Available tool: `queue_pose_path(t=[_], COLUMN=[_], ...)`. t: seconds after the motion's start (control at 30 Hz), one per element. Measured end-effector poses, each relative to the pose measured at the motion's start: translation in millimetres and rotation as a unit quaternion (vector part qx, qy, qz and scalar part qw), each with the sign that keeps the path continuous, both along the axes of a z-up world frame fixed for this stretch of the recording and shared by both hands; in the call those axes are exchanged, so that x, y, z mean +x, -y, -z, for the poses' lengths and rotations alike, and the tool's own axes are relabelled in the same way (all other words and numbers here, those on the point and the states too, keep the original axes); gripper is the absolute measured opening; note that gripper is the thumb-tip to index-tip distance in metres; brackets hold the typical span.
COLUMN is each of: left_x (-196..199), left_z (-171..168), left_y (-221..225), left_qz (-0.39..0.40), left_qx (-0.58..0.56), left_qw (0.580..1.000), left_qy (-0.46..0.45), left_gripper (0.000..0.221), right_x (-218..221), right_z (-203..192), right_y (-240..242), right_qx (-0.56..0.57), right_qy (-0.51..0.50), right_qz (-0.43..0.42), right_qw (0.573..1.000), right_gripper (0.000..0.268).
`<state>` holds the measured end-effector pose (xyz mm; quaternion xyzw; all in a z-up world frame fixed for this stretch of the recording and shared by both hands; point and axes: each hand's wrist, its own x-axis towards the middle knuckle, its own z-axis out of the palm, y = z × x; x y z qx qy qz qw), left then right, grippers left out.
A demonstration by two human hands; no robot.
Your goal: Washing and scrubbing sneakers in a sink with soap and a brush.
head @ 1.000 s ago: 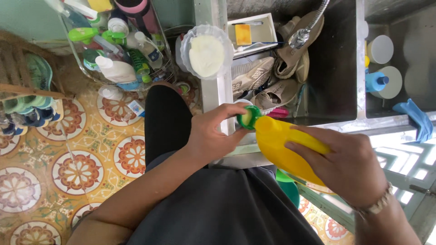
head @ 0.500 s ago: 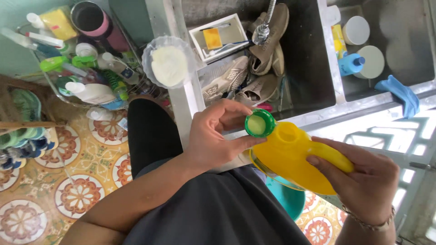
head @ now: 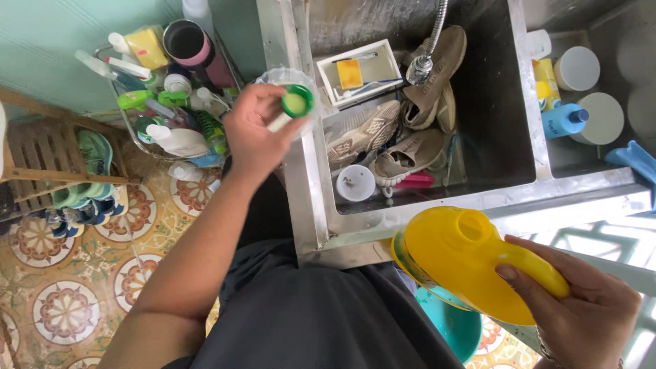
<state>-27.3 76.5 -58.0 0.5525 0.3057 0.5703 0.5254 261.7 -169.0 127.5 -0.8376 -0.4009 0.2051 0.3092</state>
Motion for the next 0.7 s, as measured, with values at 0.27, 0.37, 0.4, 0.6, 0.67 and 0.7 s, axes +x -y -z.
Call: queue_pose_path(t=[0.27,0.37,0.4,0.6,0.67,0.7], left_x=[-32,-34,-33,-31,-29,-26], left_z=[16,20,21,14,9,5], left_y=[-44,-53,-53,-59,-58,-55], left_qz=[-0.069,-0.032,-0.031,-0.012,-0.030,-0.028], left_qx=[0.205,0.248,0.248,0.272,0.254,0.253], left_qw=[0.899,0.871,0.872,0.855,0.874,0.875], left_qy=[-0.381,-0.422,-0.422,-0.442,-0.413,-0.412], left_gripper=[0.036,0.036,0.036,0.036,0.037,0.037], right_x=[20,11,11,10,11,12], right_z=[41,42,40,43,44,43], right_y=[11,8,7,6,9,10], right_qx=[0.070,0.103,0.102,0.084,0.093,0.092], right_qy=[-0.078,-0.044,-0.043,-0.029,-0.076,-0.075], right_qz=[-0.021,-0.049,-0.047,-0.041,-0.008,-0.006], right_qw=[0.994,0.993,0.993,0.995,0.993,0.993], right_gripper=[0.039,0.036,0.036,0.038,0.040,0.040])
